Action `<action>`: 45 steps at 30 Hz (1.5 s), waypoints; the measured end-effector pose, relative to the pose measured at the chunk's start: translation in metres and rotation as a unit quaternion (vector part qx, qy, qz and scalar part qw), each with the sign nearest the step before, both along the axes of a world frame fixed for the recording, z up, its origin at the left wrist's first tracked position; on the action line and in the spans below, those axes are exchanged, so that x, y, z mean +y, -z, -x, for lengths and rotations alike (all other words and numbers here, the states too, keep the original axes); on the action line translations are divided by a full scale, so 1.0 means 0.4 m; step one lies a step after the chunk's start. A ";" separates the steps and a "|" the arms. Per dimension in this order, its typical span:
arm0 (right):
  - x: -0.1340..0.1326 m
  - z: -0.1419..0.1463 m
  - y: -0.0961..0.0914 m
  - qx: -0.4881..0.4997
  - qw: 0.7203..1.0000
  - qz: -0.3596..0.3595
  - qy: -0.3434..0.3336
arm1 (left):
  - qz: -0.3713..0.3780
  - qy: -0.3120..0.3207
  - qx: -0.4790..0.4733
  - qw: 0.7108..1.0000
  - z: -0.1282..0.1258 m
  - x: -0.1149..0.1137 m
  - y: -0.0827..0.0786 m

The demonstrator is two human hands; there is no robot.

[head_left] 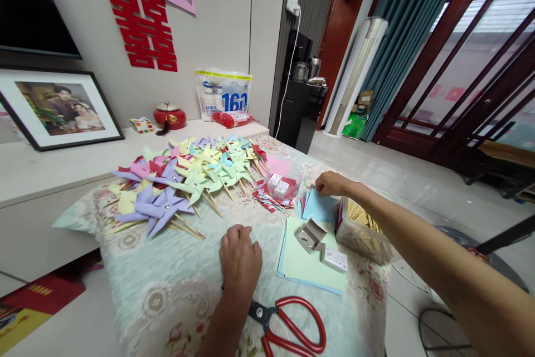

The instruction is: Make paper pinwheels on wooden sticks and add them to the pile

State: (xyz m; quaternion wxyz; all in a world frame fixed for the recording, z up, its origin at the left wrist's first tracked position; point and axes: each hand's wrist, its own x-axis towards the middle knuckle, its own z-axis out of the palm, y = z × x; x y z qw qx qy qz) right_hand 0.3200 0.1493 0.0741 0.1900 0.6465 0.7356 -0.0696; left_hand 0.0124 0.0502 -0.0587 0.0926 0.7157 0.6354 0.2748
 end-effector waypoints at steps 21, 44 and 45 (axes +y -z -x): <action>-0.019 -0.011 -0.009 0.113 0.993 -0.031 -0.032 | -0.004 0.003 0.003 1.000 0.000 -0.002 -0.004; -0.060 0.025 -0.117 0.187 0.979 -0.078 -0.034 | 0.014 -0.015 -0.005 1.000 -0.011 -0.012 -0.030; -0.066 0.031 -0.126 0.198 0.976 -0.083 -0.034 | 0.013 -0.018 -0.006 1.000 -0.013 -0.013 -0.033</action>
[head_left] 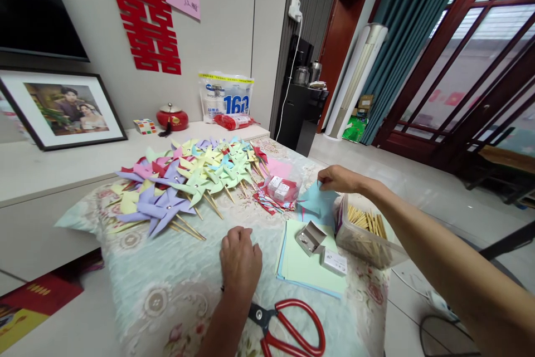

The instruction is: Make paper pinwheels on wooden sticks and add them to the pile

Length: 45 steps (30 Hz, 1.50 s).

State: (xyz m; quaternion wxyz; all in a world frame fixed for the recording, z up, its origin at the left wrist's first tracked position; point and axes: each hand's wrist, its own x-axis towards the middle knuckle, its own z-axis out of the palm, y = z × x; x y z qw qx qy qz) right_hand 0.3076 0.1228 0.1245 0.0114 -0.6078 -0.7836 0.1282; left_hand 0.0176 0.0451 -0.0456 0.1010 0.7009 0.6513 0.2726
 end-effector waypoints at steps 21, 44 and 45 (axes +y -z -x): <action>-0.178 0.308 0.214 0.324 0.939 -0.111 0.022 | 0.053 0.092 -0.458 0.883 0.059 0.016 -0.031; -0.264 0.348 0.387 0.241 0.937 -0.193 -0.164 | -0.063 0.150 -0.118 0.980 0.153 -0.084 0.014; -0.265 0.347 0.388 0.234 0.940 -0.182 -0.166 | -0.057 0.147 -0.117 0.981 0.153 -0.085 0.017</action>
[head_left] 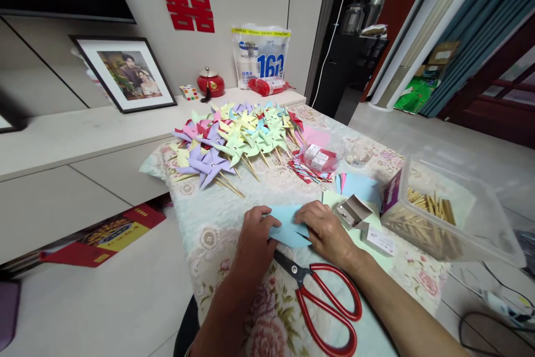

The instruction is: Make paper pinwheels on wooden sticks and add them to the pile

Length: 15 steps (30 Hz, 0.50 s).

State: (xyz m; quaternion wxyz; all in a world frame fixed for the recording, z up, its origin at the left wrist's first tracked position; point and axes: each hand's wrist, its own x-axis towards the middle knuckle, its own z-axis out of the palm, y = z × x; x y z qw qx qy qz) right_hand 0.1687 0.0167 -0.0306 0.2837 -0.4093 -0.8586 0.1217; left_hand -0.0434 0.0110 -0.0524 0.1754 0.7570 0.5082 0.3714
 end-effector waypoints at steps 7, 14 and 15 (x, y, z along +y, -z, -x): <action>0.002 0.002 -0.001 -0.027 0.998 0.056 -0.009 | 0.020 -0.004 0.008 1.000 -0.001 -0.003 -0.008; -0.008 -0.003 -0.021 -0.042 0.997 0.062 -0.022 | -0.011 -0.019 0.024 0.999 -0.012 -0.002 -0.007; -0.013 -0.002 -0.026 -0.049 0.997 0.061 -0.023 | -0.019 -0.022 0.033 0.999 -0.015 -0.002 -0.008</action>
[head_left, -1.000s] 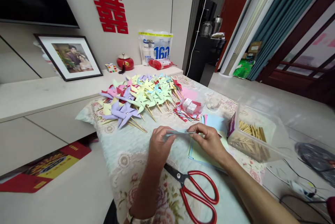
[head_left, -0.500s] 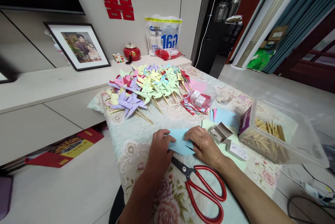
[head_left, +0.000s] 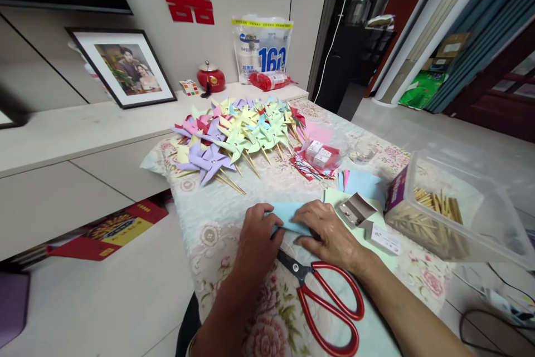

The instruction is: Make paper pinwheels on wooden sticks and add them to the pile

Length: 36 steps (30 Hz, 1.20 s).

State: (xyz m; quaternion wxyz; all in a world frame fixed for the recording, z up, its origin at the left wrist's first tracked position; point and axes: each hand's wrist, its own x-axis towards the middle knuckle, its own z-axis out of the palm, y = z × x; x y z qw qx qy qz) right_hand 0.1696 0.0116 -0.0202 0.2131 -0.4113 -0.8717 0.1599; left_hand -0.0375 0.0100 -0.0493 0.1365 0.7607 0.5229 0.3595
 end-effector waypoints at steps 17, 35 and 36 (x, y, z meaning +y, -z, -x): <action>-0.002 0.016 0.018 0.035 0.997 -0.048 0.049 | 0.019 0.005 0.059 0.998 -0.002 -0.007 -0.025; 0.003 0.028 0.027 0.003 0.992 -0.024 0.123 | 0.112 -0.016 0.044 0.993 -0.021 0.010 -0.029; 0.004 0.029 0.027 -0.003 0.991 -0.024 0.131 | 0.107 -0.021 0.040 0.993 -0.022 0.012 -0.028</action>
